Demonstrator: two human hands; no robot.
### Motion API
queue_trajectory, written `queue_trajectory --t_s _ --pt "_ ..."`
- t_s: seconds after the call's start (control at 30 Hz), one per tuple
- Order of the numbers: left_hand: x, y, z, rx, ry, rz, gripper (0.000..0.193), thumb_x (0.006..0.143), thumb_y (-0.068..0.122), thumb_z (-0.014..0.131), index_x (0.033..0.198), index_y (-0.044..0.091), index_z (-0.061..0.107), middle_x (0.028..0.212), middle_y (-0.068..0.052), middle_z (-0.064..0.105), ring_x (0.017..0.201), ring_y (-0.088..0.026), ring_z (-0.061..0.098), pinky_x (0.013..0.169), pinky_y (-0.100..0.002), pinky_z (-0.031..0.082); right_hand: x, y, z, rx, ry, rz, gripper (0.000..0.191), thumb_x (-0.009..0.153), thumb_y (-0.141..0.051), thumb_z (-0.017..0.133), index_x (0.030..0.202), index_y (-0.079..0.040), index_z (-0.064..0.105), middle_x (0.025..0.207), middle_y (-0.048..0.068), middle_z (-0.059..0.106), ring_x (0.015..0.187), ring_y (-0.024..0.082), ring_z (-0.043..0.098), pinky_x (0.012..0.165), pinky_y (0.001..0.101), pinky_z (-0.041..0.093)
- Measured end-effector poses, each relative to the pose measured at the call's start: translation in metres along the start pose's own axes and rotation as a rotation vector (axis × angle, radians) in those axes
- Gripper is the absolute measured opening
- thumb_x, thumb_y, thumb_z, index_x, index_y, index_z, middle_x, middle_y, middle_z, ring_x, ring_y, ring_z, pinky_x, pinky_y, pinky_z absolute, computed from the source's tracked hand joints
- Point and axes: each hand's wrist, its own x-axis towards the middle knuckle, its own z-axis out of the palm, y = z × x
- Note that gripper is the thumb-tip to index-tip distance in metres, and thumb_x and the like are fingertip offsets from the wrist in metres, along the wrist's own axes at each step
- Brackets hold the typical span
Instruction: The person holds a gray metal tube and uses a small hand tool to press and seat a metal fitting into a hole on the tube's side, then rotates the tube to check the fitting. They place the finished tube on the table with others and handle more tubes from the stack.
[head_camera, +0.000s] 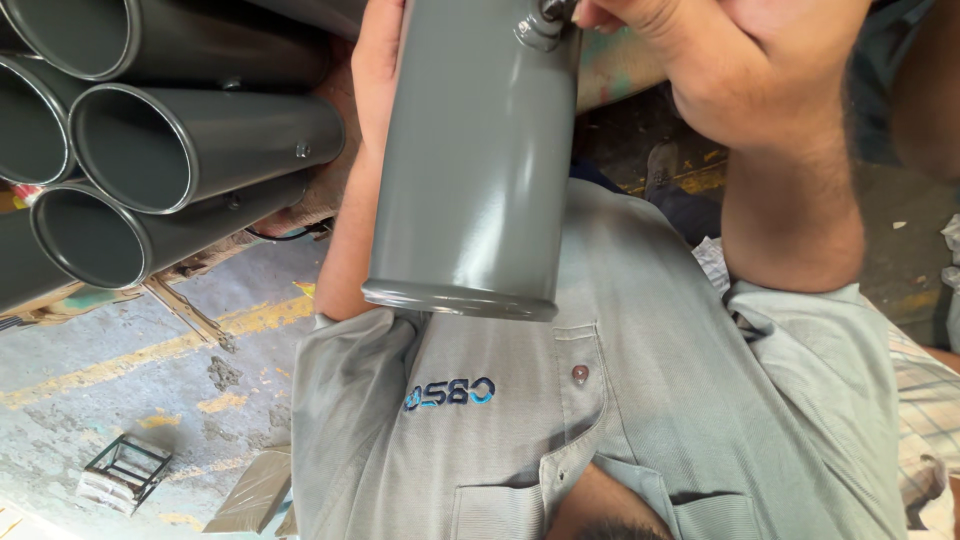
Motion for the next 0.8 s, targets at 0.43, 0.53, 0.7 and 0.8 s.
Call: queue_trajectory --t_s 0.43,0.53,0.7,0.8 --pt "-0.010 0.007 0.009 0.016 0.031 0.048 0.027 0.114 0.022 0.058 0.130 0.001 0.056 0.113 -0.007 0.069 0.098 -0.014 0.070 0.087 -0.029 0.061 -0.002 -0.012 0.002 0.029 0.058 -0.044 0.006 0.113 0.007 0.070 0.118 0.008 0.070 0.105 0.014 0.075 0.092 0.017 0.074 0.081 0.0231 0.058" --pt "-0.009 0.025 0.012 -0.454 -0.008 -0.233 0.041 0.116 0.036 0.047 0.124 -0.003 0.059 0.108 -0.011 0.070 0.095 -0.017 0.070 0.087 -0.030 0.058 -0.006 -0.024 0.003 0.048 0.125 -0.094 0.006 0.113 0.007 0.070 0.118 0.009 0.071 0.105 0.014 0.075 0.091 0.017 0.074 0.081 0.0229 0.058" --pt "-0.022 0.053 0.014 -0.521 -0.092 -0.346 0.065 0.114 0.054 0.038 0.122 -0.005 0.063 0.106 -0.013 0.072 0.092 -0.020 0.071 0.085 -0.031 0.057 -0.014 -0.044 0.001 0.082 0.248 -0.182 0.005 0.113 0.007 0.070 0.118 0.009 0.071 0.104 0.014 0.075 0.090 0.017 0.074 0.080 0.0228 0.058" --pt "-0.030 0.044 0.015 -0.313 0.000 -0.163 0.062 0.113 0.053 0.047 0.125 -0.006 0.059 0.106 -0.013 0.067 0.094 -0.020 0.066 0.086 -0.031 0.052 -0.016 -0.053 0.000 0.090 0.291 -0.211 0.005 0.113 0.007 0.070 0.118 0.009 0.071 0.104 0.014 0.075 0.090 0.016 0.074 0.080 0.0227 0.058"
